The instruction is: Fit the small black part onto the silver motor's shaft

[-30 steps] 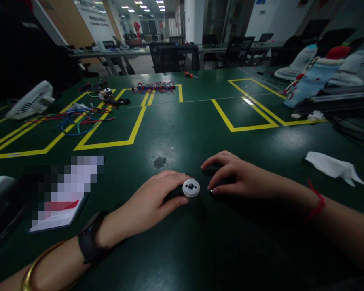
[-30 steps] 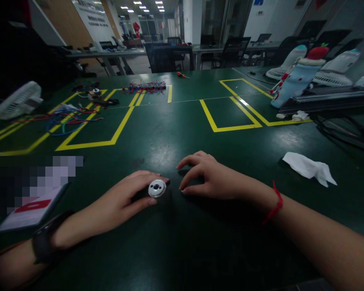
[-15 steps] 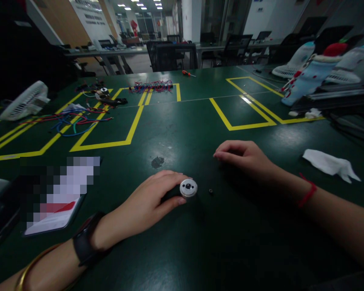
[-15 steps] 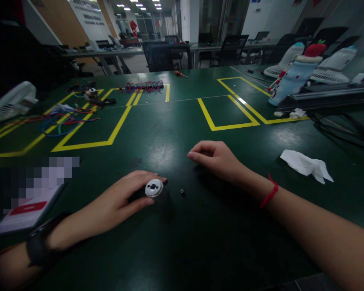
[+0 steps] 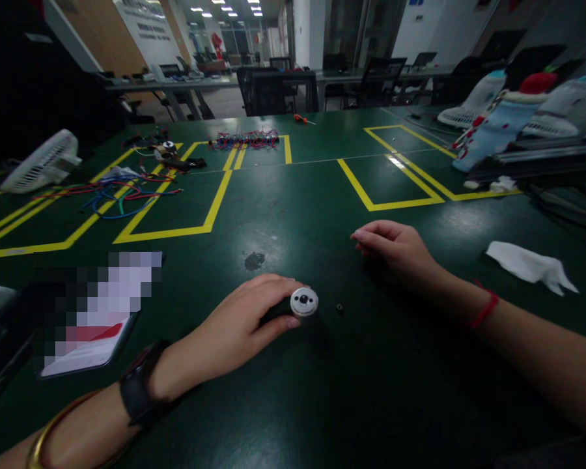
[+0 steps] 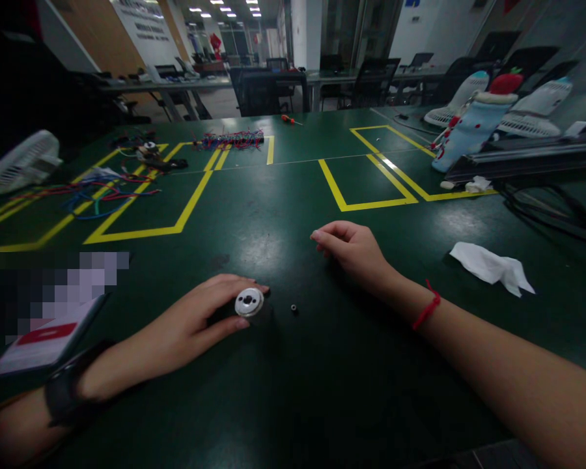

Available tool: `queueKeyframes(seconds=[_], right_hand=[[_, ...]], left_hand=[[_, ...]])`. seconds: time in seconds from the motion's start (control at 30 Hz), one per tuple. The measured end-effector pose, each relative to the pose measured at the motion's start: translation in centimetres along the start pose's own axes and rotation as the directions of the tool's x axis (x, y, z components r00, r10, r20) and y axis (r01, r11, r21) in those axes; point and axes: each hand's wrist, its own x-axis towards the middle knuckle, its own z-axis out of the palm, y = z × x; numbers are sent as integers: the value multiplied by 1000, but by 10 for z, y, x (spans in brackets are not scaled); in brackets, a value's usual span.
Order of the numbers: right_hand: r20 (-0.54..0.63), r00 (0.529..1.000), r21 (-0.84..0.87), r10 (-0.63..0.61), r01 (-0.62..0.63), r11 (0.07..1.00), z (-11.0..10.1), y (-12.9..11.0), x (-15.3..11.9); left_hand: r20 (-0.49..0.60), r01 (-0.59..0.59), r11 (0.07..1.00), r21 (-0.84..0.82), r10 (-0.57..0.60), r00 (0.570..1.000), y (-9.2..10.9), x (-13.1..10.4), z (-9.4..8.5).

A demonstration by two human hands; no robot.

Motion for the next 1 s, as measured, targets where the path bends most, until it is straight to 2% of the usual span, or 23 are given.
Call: queueKeyframes(seconds=[0.17, 0.27, 0.37, 0.43, 0.5, 0.63, 0.73, 0.83, 0.9, 1.0], right_hand=[[15, 999, -39, -28, 29, 999, -2, 2, 1], [137, 990, -214, -38, 67, 974, -7, -4, 3], [344, 938, -438, -54, 211, 874, -13, -12, 4], [423, 902, -505, -87, 314, 804, -15, -15, 3], [486, 865, -505, -123, 393, 768, -15, -18, -1], [624, 757, -444, -194, 548, 709, -5, -24, -13], [655, 719, -425, -233, 605, 673, 3, -26, -19], [668, 700, -391, -251, 618, 682, 7, -23, -21], [647, 710, -360, -278, 606, 710, 9, -22, -22], [538, 749, -301, -386, 599, 742, 17, -26, -27]], left_hand=[[1, -5, 1000, 4, 5, 1000, 0, -1, 0], [0, -5, 1000, 0, 5, 1000, 1, 0, -1], [-3, -5, 1000, -5, 5, 1000, 2, 0, -1], [-5, -6, 1000, -8, 6, 1000, 2, 0, -1], [-8, -10, 1000, -12, 10, 1000, 1, 0, -1], [-12, -7, 1000, -13, 7, 1000, 0, 0, 0], [-2, 4, 1000, -15, -4, 1000, 0, 0, 0], [-5, 5, 1000, -16, -5, 1000, 1, 0, 0], [-11, -2, 1000, -16, 2, 1000, 1, 0, 0], [-13, -12, 1000, -19, 12, 1000, 1, 1, 0]])
